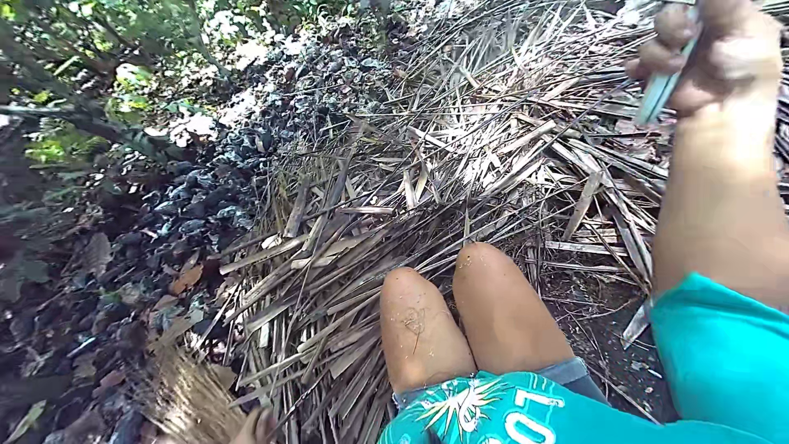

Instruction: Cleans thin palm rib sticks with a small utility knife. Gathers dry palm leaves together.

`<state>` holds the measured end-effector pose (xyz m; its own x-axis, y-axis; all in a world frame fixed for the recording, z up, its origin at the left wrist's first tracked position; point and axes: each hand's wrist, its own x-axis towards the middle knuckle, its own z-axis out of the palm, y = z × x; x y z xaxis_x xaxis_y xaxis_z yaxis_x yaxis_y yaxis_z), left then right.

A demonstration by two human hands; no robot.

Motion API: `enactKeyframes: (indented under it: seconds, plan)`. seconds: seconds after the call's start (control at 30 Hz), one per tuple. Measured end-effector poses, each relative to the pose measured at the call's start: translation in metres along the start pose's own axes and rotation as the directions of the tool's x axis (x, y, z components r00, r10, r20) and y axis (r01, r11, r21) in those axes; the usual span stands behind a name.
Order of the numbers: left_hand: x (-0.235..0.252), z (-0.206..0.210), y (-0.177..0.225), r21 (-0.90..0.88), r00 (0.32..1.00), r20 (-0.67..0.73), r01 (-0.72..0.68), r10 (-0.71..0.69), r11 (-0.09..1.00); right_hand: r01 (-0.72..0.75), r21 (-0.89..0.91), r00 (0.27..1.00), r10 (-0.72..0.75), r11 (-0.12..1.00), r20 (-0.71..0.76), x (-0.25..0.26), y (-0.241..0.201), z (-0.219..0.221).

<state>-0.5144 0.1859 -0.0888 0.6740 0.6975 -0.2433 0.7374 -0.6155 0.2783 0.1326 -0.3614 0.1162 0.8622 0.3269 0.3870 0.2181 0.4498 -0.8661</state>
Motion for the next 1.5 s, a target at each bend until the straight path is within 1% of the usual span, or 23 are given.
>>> enactKeyframes:
  seconds: [0.1,0.17,0.27,0.33,0.4,0.47,0.53,0.6,0.67,0.8,0.87,0.93,0.97,1.0,1.07,1.1,1.13,1.17,1.27,1.33,1.37,1.43,1.5]
  plan:
    - [0.023,-0.008,0.132,-0.17,0.997,-0.016,-0.08,0.078,0.982,-0.1,-0.279,0.969,0.158,0.955,0.192,-0.046,0.026,0.087]
    - [0.03,-0.013,0.211,-0.406,0.993,-0.001,-0.11,0.12,0.907,-0.209,-0.406,0.871,0.358,0.89,0.337,-0.089,0.056,0.143]
    - [0.025,-0.024,0.296,-0.836,0.97,0.117,-0.021,0.215,0.548,-0.274,-0.461,0.687,0.507,0.844,0.521,-0.141,0.094,0.2]
    - [0.019,-0.032,0.327,-0.906,0.935,0.173,0.028,0.309,0.421,-0.322,-0.402,0.606,0.513,0.857,0.608,-0.162,0.107,0.22]
    - [0.011,-0.038,0.344,-0.927,0.921,0.192,0.056,0.34,0.372,-0.415,-0.346,0.494,0.528,0.841,0.691,-0.175,0.115,0.23]
    - [0.003,-0.041,0.353,-0.933,0.921,0.179,0.046,0.347,0.358,-0.542,-0.294,0.366,0.537,0.787,0.76,-0.181,0.121,0.235]
    - [-0.003,-0.042,0.354,-0.908,0.918,0.14,-0.03,0.37,0.417,-0.66,-0.247,0.283,0.539,0.709,0.793,-0.182,0.125,0.237]
    - [-0.007,-0.042,0.353,-0.862,0.91,0.102,-0.12,0.401,0.492,-0.685,-0.199,0.298,0.519,0.701,0.801,-0.183,0.127,0.239]
    - [-0.01,-0.044,0.352,-0.861,0.899,0.091,-0.145,0.428,0.488,-0.624,-0.166,0.379,0.482,0.763,0.79,-0.182,0.124,0.241]
    - [-0.012,-0.045,0.34,-0.899,0.835,0.134,-0.124,0.534,0.419,-0.382,-0.125,0.695,0.374,0.916,0.614,-0.149,0.109,0.223]
    - [-0.013,-0.042,0.335,-0.911,0.814,0.148,-0.109,0.561,0.398,-0.315,-0.051,0.8,0.294,0.948,0.524,-0.126,0.109,0.208]
    - [-0.011,-0.041,0.334,-0.918,0.818,0.157,-0.086,0.553,0.387,-0.343,0.005,0.799,0.289,0.939,0.526,-0.129,0.107,0.207]
    - [-0.009,-0.04,0.336,-0.922,0.823,0.157,-0.075,0.546,0.379,-0.386,-0.004,0.755,0.318,0.923,0.573,-0.139,0.108,0.212]
    - [-0.006,-0.04,0.339,-0.927,0.827,0.152,-0.071,0.542,0.367,-0.439,-0.052,0.684,0.372,0.897,0.628,-0.153,0.11,0.22]
    - [-0.003,-0.042,0.342,-0.936,0.833,0.147,-0.056,0.534,0.346,-0.55,-0.149,0.473,0.454,0.822,0.755,-0.178,0.119,0.235]
    - [-0.002,-0.043,0.342,-0.938,0.833,0.156,-0.042,0.53,0.343,-0.58,-0.161,0.412,0.459,0.798,0.787,-0.183,0.123,0.24]
    - [-0.001,-0.044,0.34,-0.934,0.825,0.173,-0.036,0.538,0.355,-0.57,-0.155,0.423,0.45,0.807,0.786,-0.18,0.124,0.239]
    - [0.001,-0.044,0.335,-0.931,0.809,0.194,-0.025,0.555,0.363,-0.53,-0.124,0.493,0.424,0.839,0.76,-0.169,0.122,0.233]
    - [0.0,-0.04,0.31,-0.933,0.737,0.272,0.045,0.619,0.357,-0.331,0.016,0.781,0.264,0.943,0.566,-0.108,0.113,0.193]
    - [-0.002,-0.036,0.297,-0.933,0.712,0.31,0.1,0.63,0.345,-0.192,0.062,0.91,0.154,0.979,0.385,-0.068,0.097,0.169]
    - [-0.002,-0.035,0.295,-0.933,0.707,0.318,0.116,0.632,0.34,-0.16,0.072,0.937,0.128,0.985,0.325,-0.058,0.091,0.164]
    - [-0.001,-0.033,0.298,-0.933,0.71,0.321,0.122,0.627,0.339,-0.195,0.076,0.923,0.156,0.978,0.352,-0.068,0.089,0.176]
    - [0.004,-0.035,0.308,-0.938,0.729,0.307,0.123,0.612,0.324,-0.367,0.032,0.805,0.3,0.93,0.511,-0.115,0.104,0.204]
